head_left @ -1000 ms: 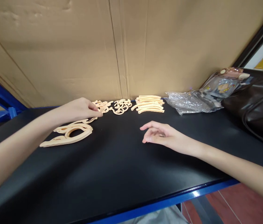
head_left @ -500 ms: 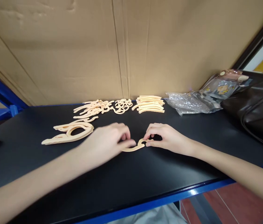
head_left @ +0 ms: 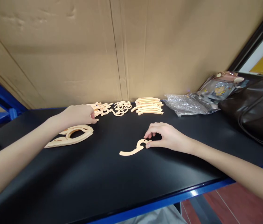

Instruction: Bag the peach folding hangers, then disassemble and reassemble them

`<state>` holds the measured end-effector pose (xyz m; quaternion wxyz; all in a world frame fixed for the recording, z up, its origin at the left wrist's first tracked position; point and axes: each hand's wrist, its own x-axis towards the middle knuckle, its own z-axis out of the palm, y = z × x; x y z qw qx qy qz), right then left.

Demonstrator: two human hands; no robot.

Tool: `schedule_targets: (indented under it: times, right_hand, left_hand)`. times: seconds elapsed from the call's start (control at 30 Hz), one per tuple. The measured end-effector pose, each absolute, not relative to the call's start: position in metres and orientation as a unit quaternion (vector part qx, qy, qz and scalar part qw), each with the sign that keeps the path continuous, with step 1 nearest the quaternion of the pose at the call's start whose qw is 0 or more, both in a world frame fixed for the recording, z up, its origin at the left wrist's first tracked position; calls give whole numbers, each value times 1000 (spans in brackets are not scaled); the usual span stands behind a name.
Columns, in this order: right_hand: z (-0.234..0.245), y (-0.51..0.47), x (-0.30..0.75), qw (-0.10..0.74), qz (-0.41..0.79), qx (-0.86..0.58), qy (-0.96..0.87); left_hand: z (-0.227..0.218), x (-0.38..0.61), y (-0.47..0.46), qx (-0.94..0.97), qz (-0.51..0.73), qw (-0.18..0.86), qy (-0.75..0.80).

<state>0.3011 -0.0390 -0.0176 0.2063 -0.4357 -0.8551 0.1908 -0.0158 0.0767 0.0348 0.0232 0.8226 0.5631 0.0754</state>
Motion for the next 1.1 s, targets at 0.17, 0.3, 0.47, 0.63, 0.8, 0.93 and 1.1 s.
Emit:
schedule_targets:
  times: [0.17, 0.3, 0.47, 0.63, 0.8, 0.93, 1.1]
  right_hand:
    - [-11, -35, 315, 173, 174, -405, -881]
    - [-12, -32, 320, 175, 179, -384, -889]
    - [-15, -33, 316, 191, 176, -379, -888]
    - [-15, -35, 314, 193, 169, -375, -891]
    - [-14, -34, 314, 188, 167, -368, -895]
    - [-11, -35, 312, 183, 171, -372, -894]
    - [-10, -38, 313, 178, 150, -381, -895]
  left_hand:
    - [47, 5, 56, 813, -28, -41, 580]
    - [53, 33, 18, 840, -42, -96, 533]
    - [39, 71, -37, 903, -54, -67, 421]
    - [23, 88, -57, 934, -77, 6, 349]
    - [33, 83, -33, 922, -17, 21, 386]
    - [34, 67, 4, 906, 7, -78, 415]
    - [20, 42, 58, 897, -39, -253, 360]
